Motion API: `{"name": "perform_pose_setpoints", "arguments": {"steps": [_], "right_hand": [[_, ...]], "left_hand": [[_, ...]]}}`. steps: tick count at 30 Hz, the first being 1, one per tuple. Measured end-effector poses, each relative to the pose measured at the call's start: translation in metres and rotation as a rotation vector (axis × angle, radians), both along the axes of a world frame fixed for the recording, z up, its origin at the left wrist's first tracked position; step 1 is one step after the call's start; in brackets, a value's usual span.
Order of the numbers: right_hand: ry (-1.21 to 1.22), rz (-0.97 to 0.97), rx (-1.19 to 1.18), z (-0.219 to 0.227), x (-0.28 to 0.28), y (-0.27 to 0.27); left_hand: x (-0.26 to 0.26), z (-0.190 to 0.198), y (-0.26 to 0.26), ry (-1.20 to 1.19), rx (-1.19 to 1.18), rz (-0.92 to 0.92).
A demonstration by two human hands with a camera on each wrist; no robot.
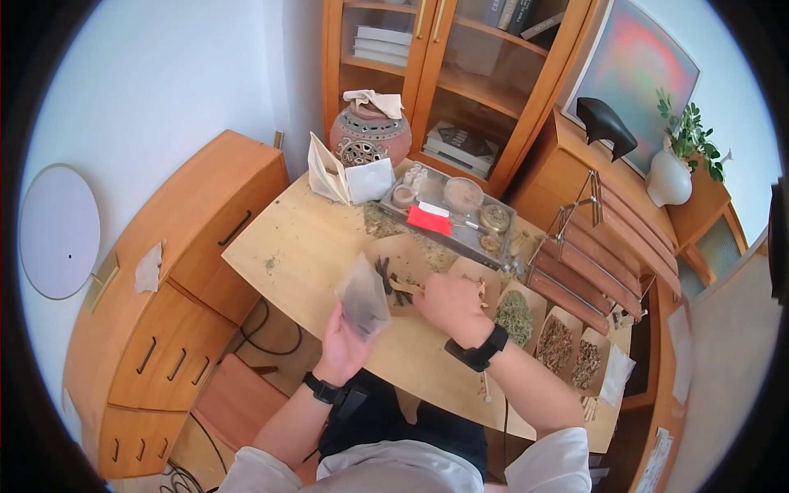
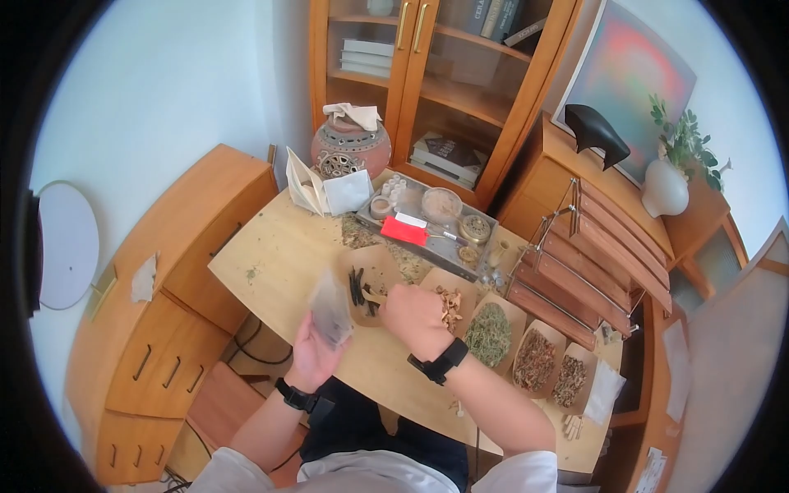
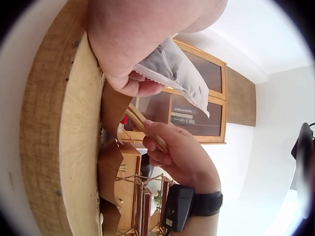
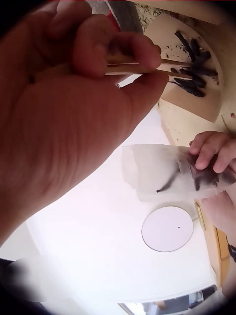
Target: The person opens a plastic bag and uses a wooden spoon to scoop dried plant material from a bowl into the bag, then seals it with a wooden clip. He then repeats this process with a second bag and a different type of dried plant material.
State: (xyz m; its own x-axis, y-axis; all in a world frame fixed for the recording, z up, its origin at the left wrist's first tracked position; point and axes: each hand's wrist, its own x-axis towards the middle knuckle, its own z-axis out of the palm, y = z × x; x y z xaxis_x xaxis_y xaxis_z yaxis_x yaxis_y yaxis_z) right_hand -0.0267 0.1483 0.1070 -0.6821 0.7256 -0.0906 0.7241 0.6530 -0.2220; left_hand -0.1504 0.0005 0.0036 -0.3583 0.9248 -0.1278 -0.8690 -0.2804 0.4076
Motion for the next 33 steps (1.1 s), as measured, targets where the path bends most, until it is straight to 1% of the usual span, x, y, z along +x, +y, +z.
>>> {"name": "perform_pose_setpoints", "arguments": {"steps": [6,9,13,18,21,24,27,30,33], "right_hand": [[0.062,0.072,0.087,-0.007,-0.006,-0.009],[0.075,0.062,0.073,-0.007,-0.013,-0.013],[0.090,0.083,0.111,-0.020,-0.014,-0.008],[0.056,0.074,0.132,-0.022,-0.004,0.001],[0.027,0.034,0.090,-0.014,0.007,0.005],[0.026,-0.054,-0.058,-0.001,0.017,0.011],[0.149,-0.084,-0.034,0.003,0.026,0.021],[0.180,-0.036,0.038,-0.018,0.030,0.040],[0.103,-0.033,-0.032,-0.023,0.028,0.043]], "left_hand": [[0.000,-0.001,0.000,0.007,0.014,-0.004],[0.002,0.004,0.001,0.002,0.018,0.010],[0.002,0.004,0.001,0.007,0.007,0.023],[-0.001,0.000,0.000,0.012,0.021,0.023],[0.001,0.001,-0.002,0.015,0.022,0.036],[0.002,0.003,-0.001,0.033,0.036,0.050],[0.002,0.004,-0.002,0.025,0.056,0.063],[-0.003,0.000,-0.002,0.036,0.076,0.107],[-0.007,0.010,0.000,0.130,0.069,0.174]]}}
